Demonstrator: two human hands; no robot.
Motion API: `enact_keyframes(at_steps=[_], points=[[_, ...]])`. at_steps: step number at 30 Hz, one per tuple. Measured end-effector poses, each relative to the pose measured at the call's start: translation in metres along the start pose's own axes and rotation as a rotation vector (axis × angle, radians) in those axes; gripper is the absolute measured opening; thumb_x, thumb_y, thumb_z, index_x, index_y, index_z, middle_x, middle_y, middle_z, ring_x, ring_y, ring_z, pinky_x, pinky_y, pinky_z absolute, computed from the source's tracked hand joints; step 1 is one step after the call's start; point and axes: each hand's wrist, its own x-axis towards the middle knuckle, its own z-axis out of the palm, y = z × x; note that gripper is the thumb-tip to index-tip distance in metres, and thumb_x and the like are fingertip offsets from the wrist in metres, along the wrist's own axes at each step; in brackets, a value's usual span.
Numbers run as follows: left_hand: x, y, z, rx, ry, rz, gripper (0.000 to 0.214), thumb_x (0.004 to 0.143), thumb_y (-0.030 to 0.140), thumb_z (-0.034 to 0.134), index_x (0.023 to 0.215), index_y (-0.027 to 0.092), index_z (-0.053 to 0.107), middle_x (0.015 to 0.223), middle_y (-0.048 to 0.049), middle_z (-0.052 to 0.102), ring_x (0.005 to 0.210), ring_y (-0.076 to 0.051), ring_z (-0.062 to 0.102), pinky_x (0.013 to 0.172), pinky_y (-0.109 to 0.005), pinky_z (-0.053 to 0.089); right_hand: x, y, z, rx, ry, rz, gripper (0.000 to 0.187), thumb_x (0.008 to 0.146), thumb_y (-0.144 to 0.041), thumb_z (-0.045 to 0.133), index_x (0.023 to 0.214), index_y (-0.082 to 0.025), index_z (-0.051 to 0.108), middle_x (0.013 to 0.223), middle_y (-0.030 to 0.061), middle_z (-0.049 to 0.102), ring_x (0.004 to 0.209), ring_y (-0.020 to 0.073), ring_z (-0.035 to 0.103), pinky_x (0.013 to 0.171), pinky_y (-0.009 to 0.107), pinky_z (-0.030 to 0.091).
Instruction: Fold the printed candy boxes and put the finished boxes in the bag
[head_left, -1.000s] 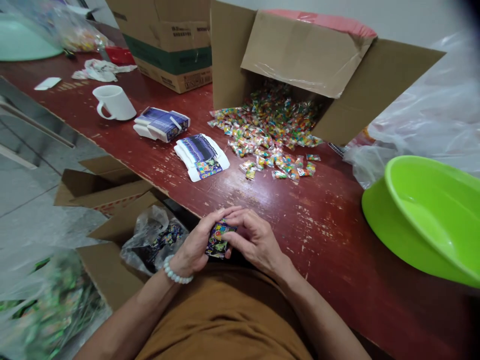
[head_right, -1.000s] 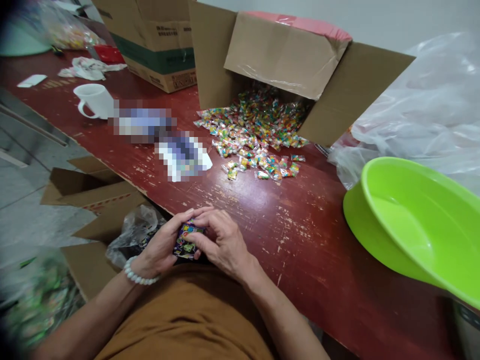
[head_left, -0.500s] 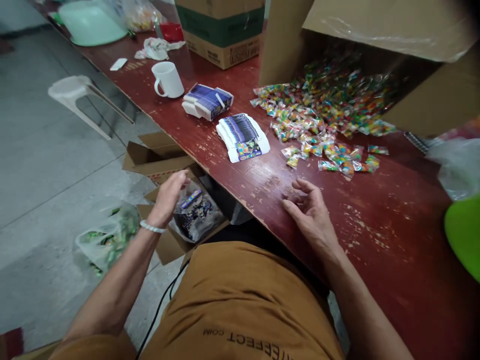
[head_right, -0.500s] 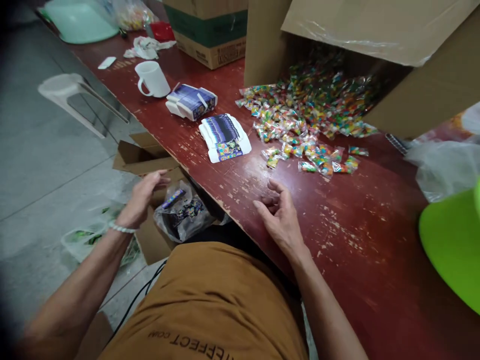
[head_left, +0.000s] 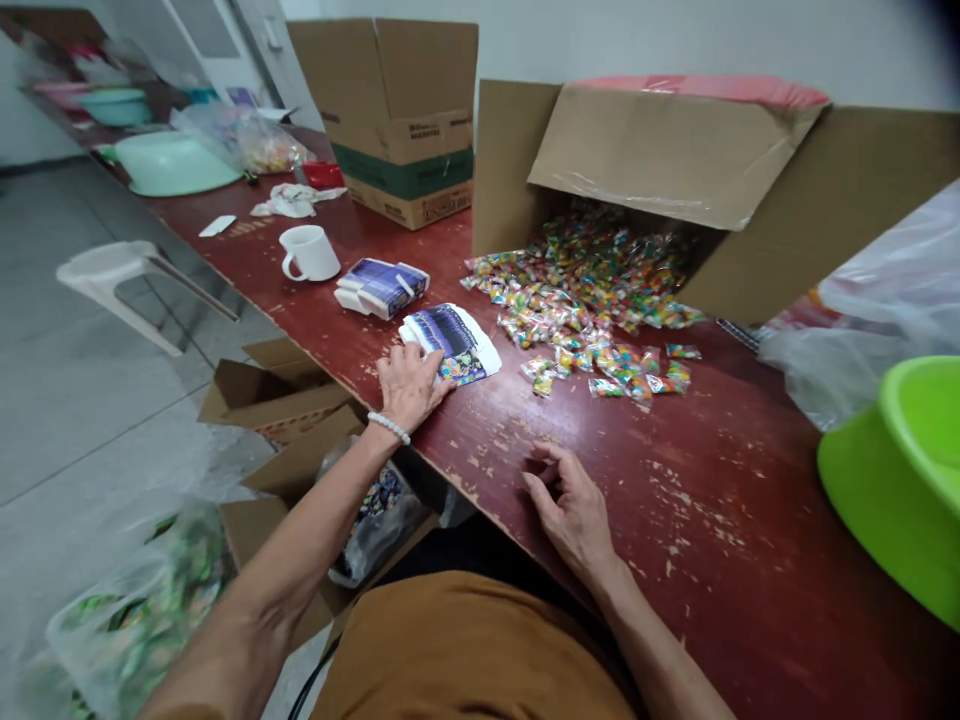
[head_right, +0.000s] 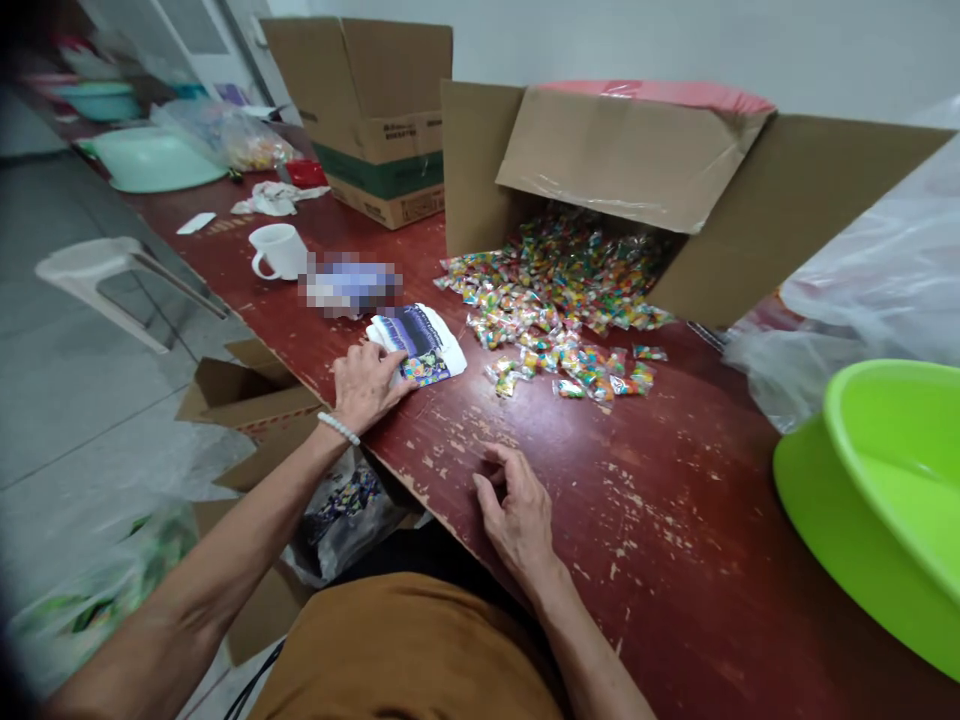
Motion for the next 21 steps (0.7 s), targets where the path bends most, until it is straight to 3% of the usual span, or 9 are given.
enact_keyframes(at_steps=[14, 21], points=[[0.007, 0.001, -0.007, 0.029, -0.099, 0.025, 0.038, 0.095, 0.045, 0.048, 0.117, 0.020, 0.065, 0.118, -0.0185, 0.061, 0.110, -0.038, 0.051, 0.083, -0.045, 0.035, 0.004, -0.004, 0.001, 0.003, 0.000, -0.018, 0.029, 0.087, -0.022, 0.054, 0.115, -0.019, 0.060, 0.091, 0.0051, 0.070, 0.072, 0.0175, 0.066, 0.074, 0.031, 0.054], [0.008, -0.005, -0.004, -0.020, -0.124, 0.015, 0.031, 0.093, 0.045, 0.051, 0.111, 0.022, 0.063, 0.097, -0.0095, 0.072, 0.094, -0.029, 0.062, 0.077, -0.036, 0.038, 0.004, -0.004, 0.003, 0.000, 0.026, -0.011, 0.028, 0.085, -0.020, 0.054, 0.112, -0.019, 0.061, 0.091, 0.0051, 0.071, 0.072, 0.0183, 0.067, 0.075, 0.033, 0.054]])
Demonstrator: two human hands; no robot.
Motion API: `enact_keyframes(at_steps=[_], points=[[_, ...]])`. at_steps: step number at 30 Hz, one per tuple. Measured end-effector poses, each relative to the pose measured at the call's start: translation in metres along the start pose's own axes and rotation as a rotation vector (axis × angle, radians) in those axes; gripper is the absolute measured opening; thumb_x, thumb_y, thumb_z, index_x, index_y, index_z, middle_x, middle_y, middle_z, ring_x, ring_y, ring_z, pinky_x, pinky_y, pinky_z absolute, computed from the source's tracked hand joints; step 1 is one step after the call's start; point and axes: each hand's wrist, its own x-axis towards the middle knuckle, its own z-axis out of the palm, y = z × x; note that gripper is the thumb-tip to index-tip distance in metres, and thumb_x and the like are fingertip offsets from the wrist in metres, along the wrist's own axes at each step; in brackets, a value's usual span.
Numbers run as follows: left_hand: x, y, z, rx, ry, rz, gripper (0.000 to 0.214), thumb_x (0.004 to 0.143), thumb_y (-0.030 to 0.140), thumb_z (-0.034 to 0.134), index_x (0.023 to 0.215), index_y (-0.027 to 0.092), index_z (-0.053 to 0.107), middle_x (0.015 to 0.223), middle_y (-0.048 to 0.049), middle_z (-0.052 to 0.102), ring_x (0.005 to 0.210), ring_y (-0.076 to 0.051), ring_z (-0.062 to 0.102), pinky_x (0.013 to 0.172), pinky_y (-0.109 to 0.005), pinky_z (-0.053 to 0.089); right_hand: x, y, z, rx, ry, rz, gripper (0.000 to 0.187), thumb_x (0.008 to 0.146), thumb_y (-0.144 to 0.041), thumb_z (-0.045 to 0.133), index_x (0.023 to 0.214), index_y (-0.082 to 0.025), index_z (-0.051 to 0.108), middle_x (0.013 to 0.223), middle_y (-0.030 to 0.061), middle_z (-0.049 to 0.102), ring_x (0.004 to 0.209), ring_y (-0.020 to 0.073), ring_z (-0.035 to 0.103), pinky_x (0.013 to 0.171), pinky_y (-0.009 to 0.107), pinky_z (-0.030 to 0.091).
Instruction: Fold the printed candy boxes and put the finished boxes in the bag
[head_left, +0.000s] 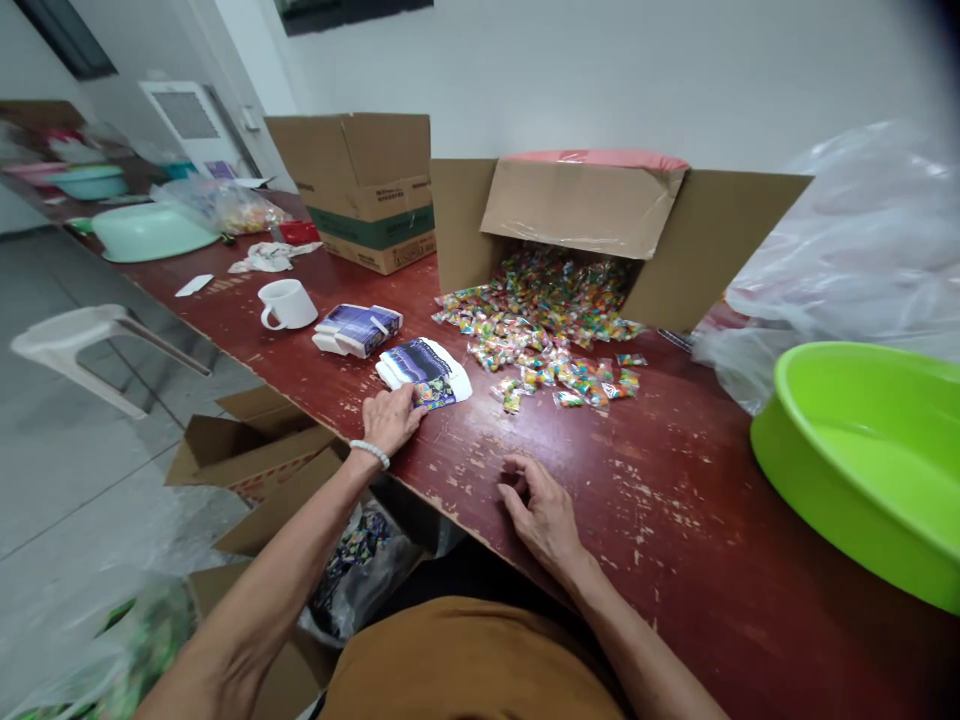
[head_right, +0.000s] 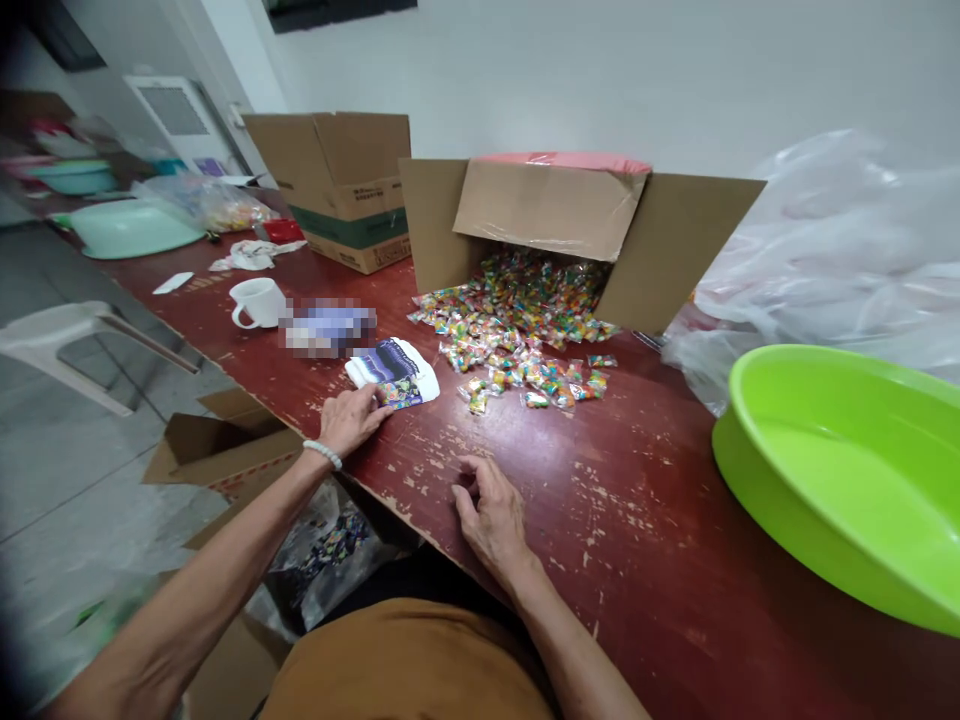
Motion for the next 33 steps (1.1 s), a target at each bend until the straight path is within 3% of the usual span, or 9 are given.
enact_keyframes(at_steps=[6, 11, 18, 22, 26, 33], points=[[-0.006, 0.009, 0.000, 0.057, 0.128, 0.022, 0.051, 0.094, 0.052, 0.046, 0.133, 0.021, 0.056, 0.123, -0.0205, 0.060, 0.108, -0.038, 0.052, 0.079, -0.043, 0.037, 0.000, -0.003, 0.002, -0.007, 0.008, -0.011, 0.029, 0.083, -0.017, 0.055, 0.111, -0.020, 0.062, 0.097, 0.0059, 0.072, 0.075, 0.0191, 0.068, 0.076, 0.033, 0.055], [-0.012, 0.015, 0.003, 0.105, 0.133, 0.128, 0.045, 0.097, 0.049, 0.042, 0.129, 0.027, 0.064, 0.120, -0.0189, 0.060, 0.106, -0.038, 0.050, 0.082, -0.047, 0.035, 0.000, -0.004, 0.002, -0.007, 0.009, -0.006, 0.029, 0.082, -0.016, 0.055, 0.110, -0.022, 0.063, 0.096, 0.0049, 0.073, 0.075, 0.0187, 0.068, 0.076, 0.033, 0.055], [-0.045, 0.021, 0.014, 0.151, 0.161, 0.290, 0.051, 0.096, 0.055, 0.042, 0.137, 0.030, 0.059, 0.140, -0.0194, 0.053, 0.113, -0.039, 0.047, 0.090, -0.054, 0.032, 0.008, -0.004, 0.001, -0.060, -0.036, 0.043, 0.029, 0.085, -0.016, 0.056, 0.113, -0.021, 0.061, 0.105, 0.0061, 0.071, 0.082, 0.0200, 0.069, 0.079, 0.034, 0.054], [-0.053, 0.030, 0.014, 0.114, 0.151, 0.284, 0.047, 0.094, 0.053, 0.048, 0.131, 0.027, 0.062, 0.135, -0.0184, 0.056, 0.114, -0.038, 0.048, 0.089, -0.051, 0.034, 0.038, -0.014, 0.002, -0.240, -0.069, 0.133, 0.032, 0.092, -0.029, 0.059, 0.122, -0.021, 0.058, 0.113, 0.0111, 0.066, 0.098, 0.0258, 0.067, 0.082, 0.037, 0.052], [-0.050, 0.037, 0.006, 0.084, 0.081, 0.258, 0.041, 0.092, 0.050, 0.055, 0.120, 0.022, 0.064, 0.127, -0.0173, 0.059, 0.113, -0.035, 0.049, 0.087, -0.046, 0.036, 0.065, -0.027, 0.011, -0.427, -0.145, 0.253, 0.036, 0.087, -0.041, 0.069, 0.115, -0.020, 0.061, 0.118, 0.0154, 0.059, 0.103, 0.0306, 0.064, 0.079, 0.040, 0.050], [-0.037, 0.031, 0.003, -0.138, -0.010, 0.222, 0.043, 0.085, 0.055, 0.062, 0.110, 0.020, 0.060, 0.114, -0.0126, 0.062, 0.108, -0.032, 0.052, 0.081, -0.039, 0.036, 0.067, -0.027, 0.023, -0.329, -0.089, 0.361, 0.037, 0.083, -0.039, 0.070, 0.114, -0.022, 0.059, 0.118, 0.0104, 0.062, 0.112, 0.0301, 0.060, 0.087, 0.040, 0.046]])
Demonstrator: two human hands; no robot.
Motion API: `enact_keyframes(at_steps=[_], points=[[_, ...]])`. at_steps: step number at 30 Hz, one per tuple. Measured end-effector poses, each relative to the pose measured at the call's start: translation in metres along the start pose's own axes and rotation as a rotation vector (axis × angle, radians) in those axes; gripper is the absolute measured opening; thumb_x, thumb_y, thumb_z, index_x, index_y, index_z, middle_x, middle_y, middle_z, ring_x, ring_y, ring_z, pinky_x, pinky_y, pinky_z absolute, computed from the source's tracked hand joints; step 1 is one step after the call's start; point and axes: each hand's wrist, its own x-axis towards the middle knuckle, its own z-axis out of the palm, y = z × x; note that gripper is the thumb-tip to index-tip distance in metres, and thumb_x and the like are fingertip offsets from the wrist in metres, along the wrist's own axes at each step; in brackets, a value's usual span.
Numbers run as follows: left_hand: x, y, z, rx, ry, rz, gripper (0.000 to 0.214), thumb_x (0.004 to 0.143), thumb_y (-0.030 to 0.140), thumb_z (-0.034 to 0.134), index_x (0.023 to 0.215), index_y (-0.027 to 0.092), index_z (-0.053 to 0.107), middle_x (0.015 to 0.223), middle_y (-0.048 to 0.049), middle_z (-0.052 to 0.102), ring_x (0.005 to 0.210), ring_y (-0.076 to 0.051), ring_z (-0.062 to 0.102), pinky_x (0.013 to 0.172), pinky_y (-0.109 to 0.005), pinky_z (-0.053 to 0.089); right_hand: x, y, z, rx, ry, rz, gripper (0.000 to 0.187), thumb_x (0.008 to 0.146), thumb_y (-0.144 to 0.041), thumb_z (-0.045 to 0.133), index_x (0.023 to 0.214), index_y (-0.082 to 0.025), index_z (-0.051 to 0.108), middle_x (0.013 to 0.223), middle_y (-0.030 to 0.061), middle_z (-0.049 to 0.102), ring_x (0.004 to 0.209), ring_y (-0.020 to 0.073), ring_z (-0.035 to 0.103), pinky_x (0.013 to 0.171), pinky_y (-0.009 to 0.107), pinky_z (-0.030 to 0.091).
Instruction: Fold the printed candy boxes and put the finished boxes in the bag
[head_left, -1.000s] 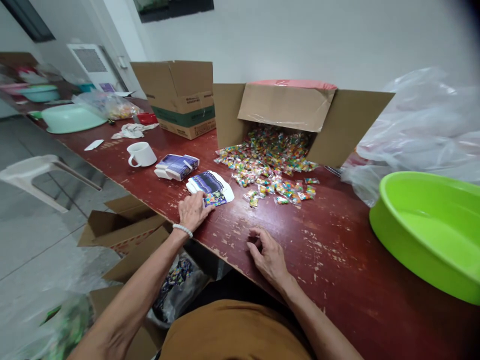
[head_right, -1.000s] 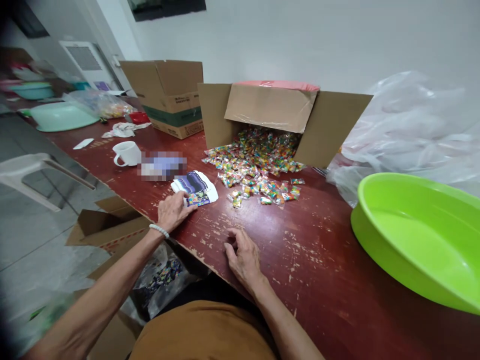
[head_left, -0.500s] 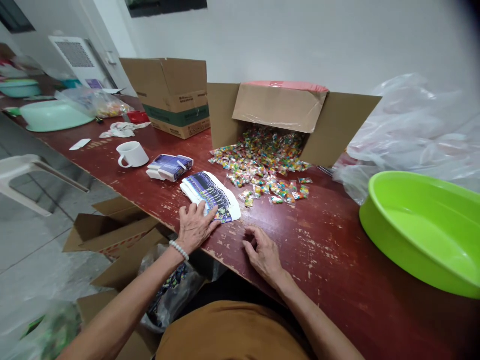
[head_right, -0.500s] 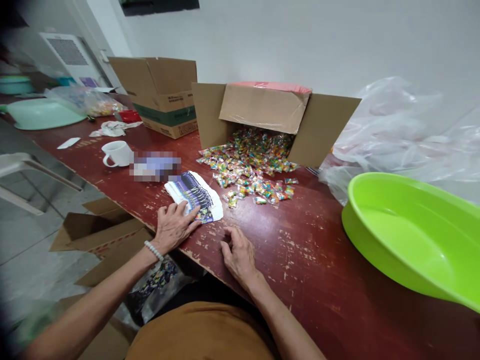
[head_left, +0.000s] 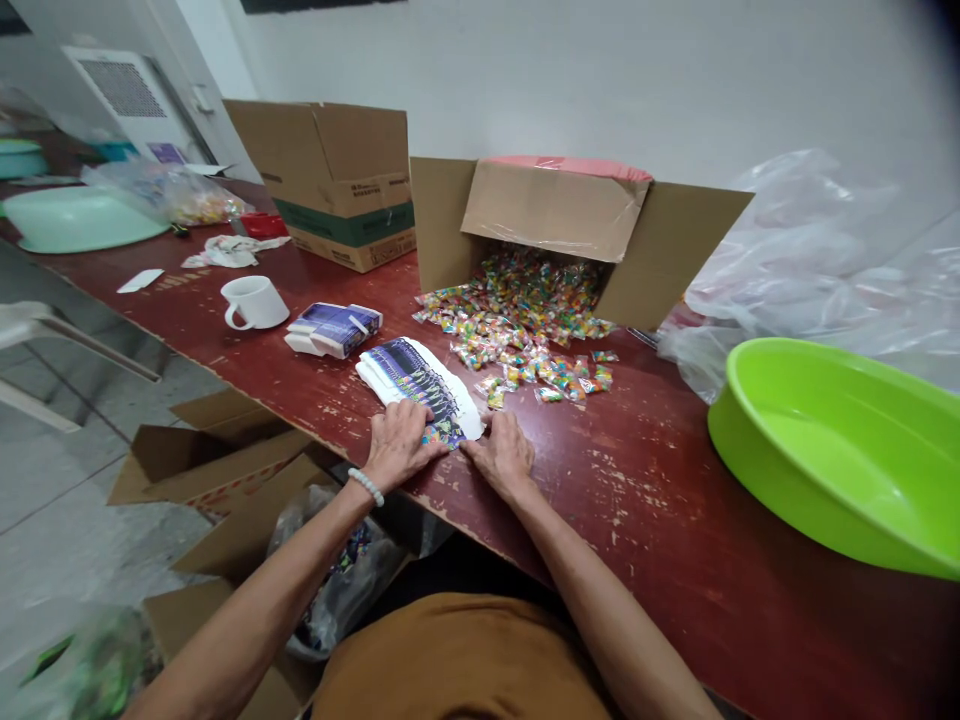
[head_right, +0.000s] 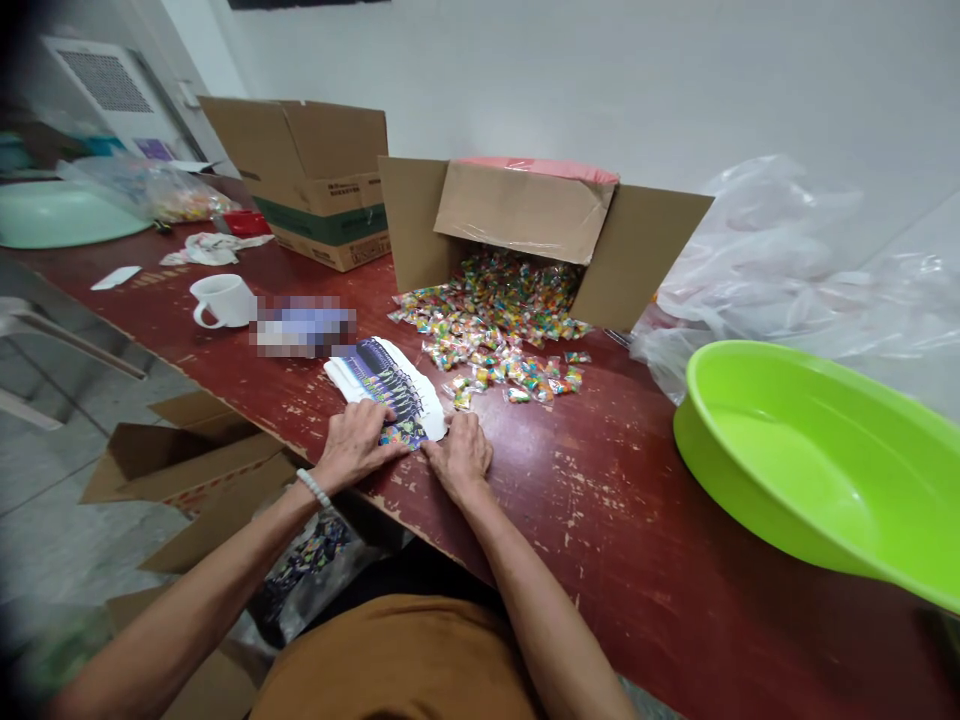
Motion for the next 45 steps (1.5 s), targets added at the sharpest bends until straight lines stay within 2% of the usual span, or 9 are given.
enact_keyframes(at_steps=[6, 11, 15, 25, 28, 33, 38, 41, 45], points=[[0.002, -0.002, 0.002, -0.097, 0.017, -0.058, 0.024, 0.091, 0.049, 0.057, 0.092, 0.025, 0.059, 0.097, -0.0033, 0.071, 0.099, -0.026, 0.061, 0.076, -0.033, 0.037, -0.004, 0.005, 0.002, 0.089, 0.054, -0.063, 0.039, 0.086, -0.032, 0.064, 0.122, -0.021, 0.056, 0.120, 0.0098, 0.063, 0.112, 0.0266, 0.060, 0.091, 0.038, 0.044], [-0.003, -0.002, 0.004, -0.117, 0.042, -0.077, 0.020, 0.093, 0.043, 0.054, 0.100, 0.026, 0.060, 0.094, -0.0018, 0.074, 0.092, -0.024, 0.065, 0.075, -0.032, 0.038, -0.005, 0.010, -0.002, 0.052, 0.000, -0.130, 0.037, 0.086, -0.037, 0.067, 0.120, -0.023, 0.060, 0.122, 0.0088, 0.060, 0.109, 0.0250, 0.061, 0.087, 0.036, 0.045], [-0.012, 0.004, 0.006, -0.087, 0.086, -0.040, 0.026, 0.096, 0.043, 0.049, 0.108, 0.025, 0.065, 0.102, -0.0061, 0.073, 0.100, -0.027, 0.061, 0.080, -0.035, 0.037, -0.008, 0.008, -0.004, -0.026, -0.019, -0.210, 0.040, 0.082, -0.041, 0.074, 0.116, -0.023, 0.064, 0.122, 0.0099, 0.058, 0.113, 0.0280, 0.058, 0.089, 0.039, 0.044], [-0.040, 0.015, 0.016, 0.051, 0.138, -0.005, 0.050, 0.084, 0.060, 0.063, 0.114, 0.021, 0.069, 0.108, -0.0118, 0.066, 0.098, -0.031, 0.055, 0.076, -0.039, 0.037, -0.006, 0.004, -0.007, 0.001, -0.131, -0.124, 0.030, 0.079, -0.041, 0.075, 0.102, -0.022, 0.067, 0.116, 0.0082, 0.054, 0.116, 0.0276, 0.050, 0.092, 0.039, 0.037], [-0.038, 0.017, 0.010, -0.091, 0.092, -0.077, 0.043, 0.079, 0.053, 0.071, 0.105, 0.019, 0.069, 0.104, -0.0101, 0.066, 0.098, -0.031, 0.055, 0.076, -0.037, 0.037, -0.011, 0.011, -0.004, 0.043, -0.096, -0.179, 0.025, 0.080, -0.038, 0.075, 0.097, -0.022, 0.067, 0.112, 0.0069, 0.056, 0.111, 0.0267, 0.052, 0.092, 0.040, 0.037], [-0.027, 0.016, 0.006, -0.716, 0.082, -0.286, 0.026, 0.068, 0.042, 0.077, 0.077, 0.022, 0.063, 0.070, 0.0011, 0.058, 0.076, -0.022, 0.055, 0.069, -0.031, 0.038, -0.014, 0.021, 0.000, 0.232, -0.013, -0.226, 0.029, 0.076, -0.030, 0.078, 0.101, -0.022, 0.065, 0.112, 0.0059, 0.059, 0.107, 0.0247, 0.057, 0.095, 0.042, 0.040], [-0.020, 0.021, -0.003, -0.982, 0.023, -0.271, 0.038, 0.069, 0.054, 0.071, 0.074, 0.020, 0.053, 0.065, 0.0026, 0.057, 0.063, -0.015, 0.054, 0.061, -0.027, 0.044, -0.011, 0.019, -0.006, 0.786, -0.055, -0.185, 0.039, 0.079, -0.034, 0.071, 0.115, -0.021, 0.060, 0.110, 0.0048, 0.064, 0.081, 0.0166, 0.062, 0.079, 0.034, 0.050], [-0.028, 0.030, -0.020, -1.223, -0.174, -0.227, 0.041, 0.069, 0.052, 0.075, 0.084, 0.017, 0.060, 0.075, -0.0017, 0.065, 0.067, -0.016, 0.059, 0.063, -0.026, 0.047, -0.015, 0.012, -0.022, 1.049, -0.092, -0.181, 0.028, 0.083, -0.037, 0.066, 0.104, -0.019, 0.062, 0.092, 0.0014, 0.066, 0.076, 0.0146, 0.060, 0.074, 0.028, 0.049], [-0.045, 0.043, -0.036, -1.613, -0.768, -0.022, 0.056, 0.070, 0.057, 0.077, 0.103, 0.014, 0.070, 0.092, -0.0121, 0.073, 0.079, -0.024, 0.069, 0.075, -0.034, 0.052, -0.030, 0.005, -0.054, 1.061, -0.277, -0.293, 0.018, 0.085, -0.033, 0.066, 0.097, -0.020, 0.063, 0.078, -0.0028, 0.061, 0.064, 0.0102, 0.054, 0.060, 0.021, 0.045]])
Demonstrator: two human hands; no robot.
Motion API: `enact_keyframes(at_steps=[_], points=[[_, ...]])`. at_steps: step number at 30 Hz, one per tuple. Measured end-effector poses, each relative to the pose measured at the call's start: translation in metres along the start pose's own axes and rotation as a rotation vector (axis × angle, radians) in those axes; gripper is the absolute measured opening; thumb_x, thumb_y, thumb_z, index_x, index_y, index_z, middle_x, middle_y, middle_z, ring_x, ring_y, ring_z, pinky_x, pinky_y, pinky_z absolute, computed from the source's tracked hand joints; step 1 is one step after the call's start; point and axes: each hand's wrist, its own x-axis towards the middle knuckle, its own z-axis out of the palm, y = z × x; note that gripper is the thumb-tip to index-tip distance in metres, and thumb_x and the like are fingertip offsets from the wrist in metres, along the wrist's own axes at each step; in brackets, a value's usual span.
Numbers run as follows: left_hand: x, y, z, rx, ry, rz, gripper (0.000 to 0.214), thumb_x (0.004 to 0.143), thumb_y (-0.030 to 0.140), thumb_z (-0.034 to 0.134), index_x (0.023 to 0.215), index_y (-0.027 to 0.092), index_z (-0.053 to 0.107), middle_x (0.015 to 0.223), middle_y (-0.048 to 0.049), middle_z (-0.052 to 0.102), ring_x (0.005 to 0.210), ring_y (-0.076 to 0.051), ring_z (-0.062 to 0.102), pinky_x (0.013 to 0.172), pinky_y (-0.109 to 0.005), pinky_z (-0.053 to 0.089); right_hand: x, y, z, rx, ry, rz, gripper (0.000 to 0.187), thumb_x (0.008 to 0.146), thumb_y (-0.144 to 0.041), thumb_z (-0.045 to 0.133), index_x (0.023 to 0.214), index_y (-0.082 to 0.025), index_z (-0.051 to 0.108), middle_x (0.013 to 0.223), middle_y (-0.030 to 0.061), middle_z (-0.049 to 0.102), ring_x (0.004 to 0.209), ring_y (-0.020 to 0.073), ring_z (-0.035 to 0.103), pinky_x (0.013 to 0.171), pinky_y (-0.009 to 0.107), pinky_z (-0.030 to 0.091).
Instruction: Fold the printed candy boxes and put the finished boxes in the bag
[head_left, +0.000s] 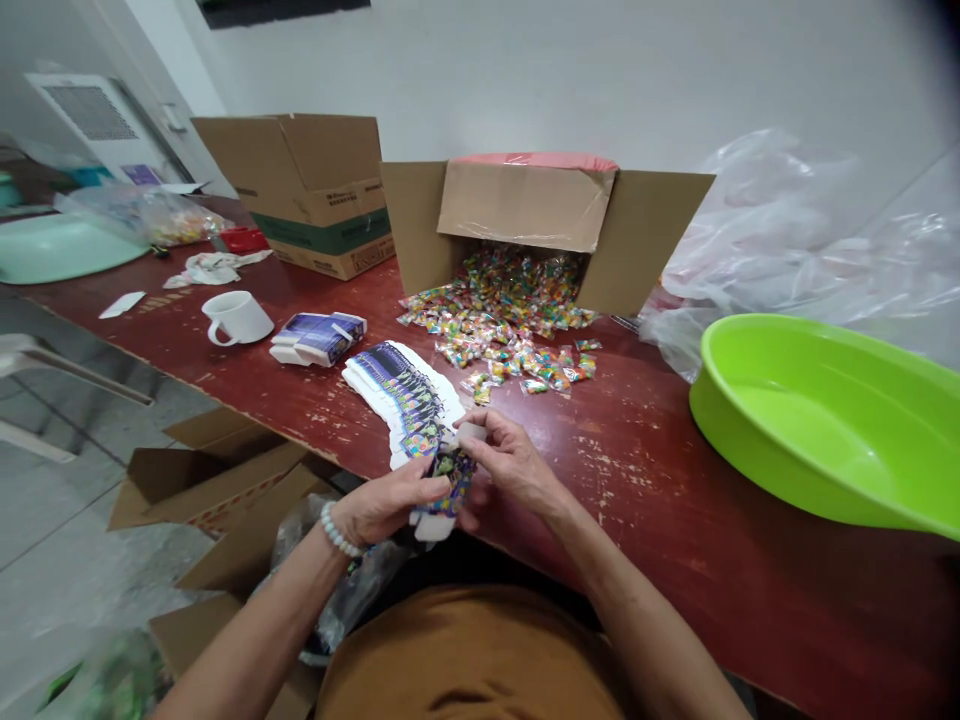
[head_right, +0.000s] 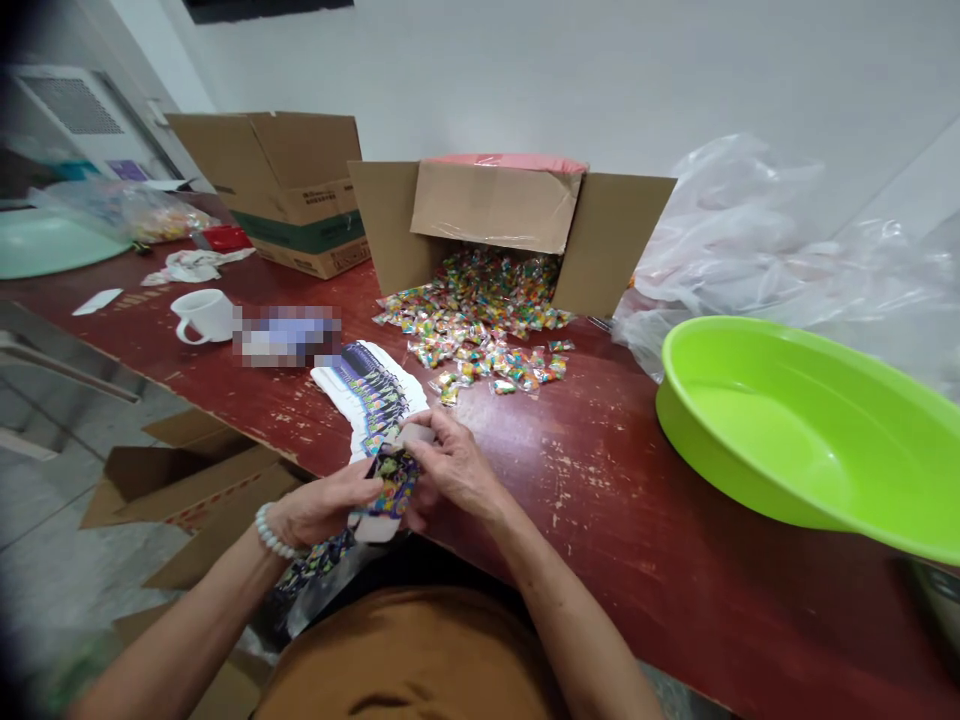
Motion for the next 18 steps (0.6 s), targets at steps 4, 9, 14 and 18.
enact_keyframes(at_steps=[4, 9, 14, 18], points=[[0.000, -0.007, 0.016, -0.084, -0.201, 0.016, 0.050, 0.067, 0.056, 0.080, 0.091, 0.012, 0.074, 0.081, -0.0114, 0.073, 0.073, -0.022, 0.069, 0.075, -0.033, 0.053, -0.017, -0.024, -0.004, 0.073, -0.224, 0.086, 0.029, 0.087, -0.034, 0.068, 0.114, -0.024, 0.060, 0.076, -0.0041, 0.060, 0.053, 0.0078, 0.055, 0.048, 0.018, 0.043], [0.004, -0.013, 0.024, -0.094, -0.062, 0.120, 0.038, 0.067, 0.044, 0.083, 0.087, 0.013, 0.073, 0.077, -0.0085, 0.074, 0.073, -0.020, 0.068, 0.075, -0.030, 0.054, -0.031, -0.027, 0.000, 0.215, -0.259, 0.205, 0.071, 0.084, -0.031, 0.073, 0.143, -0.034, 0.032, 0.085, -0.0045, 0.064, 0.038, 0.0065, 0.055, 0.037, 0.019, 0.046], [0.002, -0.013, 0.028, -0.107, 0.087, 0.070, 0.040, 0.066, 0.042, 0.086, 0.088, 0.013, 0.069, 0.068, -0.0055, 0.071, 0.055, -0.017, 0.066, 0.055, -0.026, 0.054, -0.036, -0.021, 0.009, 0.376, -0.139, 0.236, 0.066, 0.081, -0.030, 0.075, 0.136, -0.032, 0.039, 0.100, 0.0004, 0.065, 0.041, 0.0073, 0.057, 0.036, 0.023, 0.050], [0.005, -0.014, 0.032, -0.115, 0.269, 0.065, 0.047, 0.066, 0.040, 0.086, 0.099, 0.015, 0.065, 0.071, -0.0026, 0.070, 0.054, -0.016, 0.065, 0.054, -0.027, 0.055, -0.037, -0.013, 0.013, 0.391, -0.077, 0.285, 0.031, 0.082, -0.038, 0.072, 0.106, -0.022, 0.060, 0.068, -0.0057, 0.058, 0.040, 0.0074, 0.048, 0.040, 0.025, 0.052]])
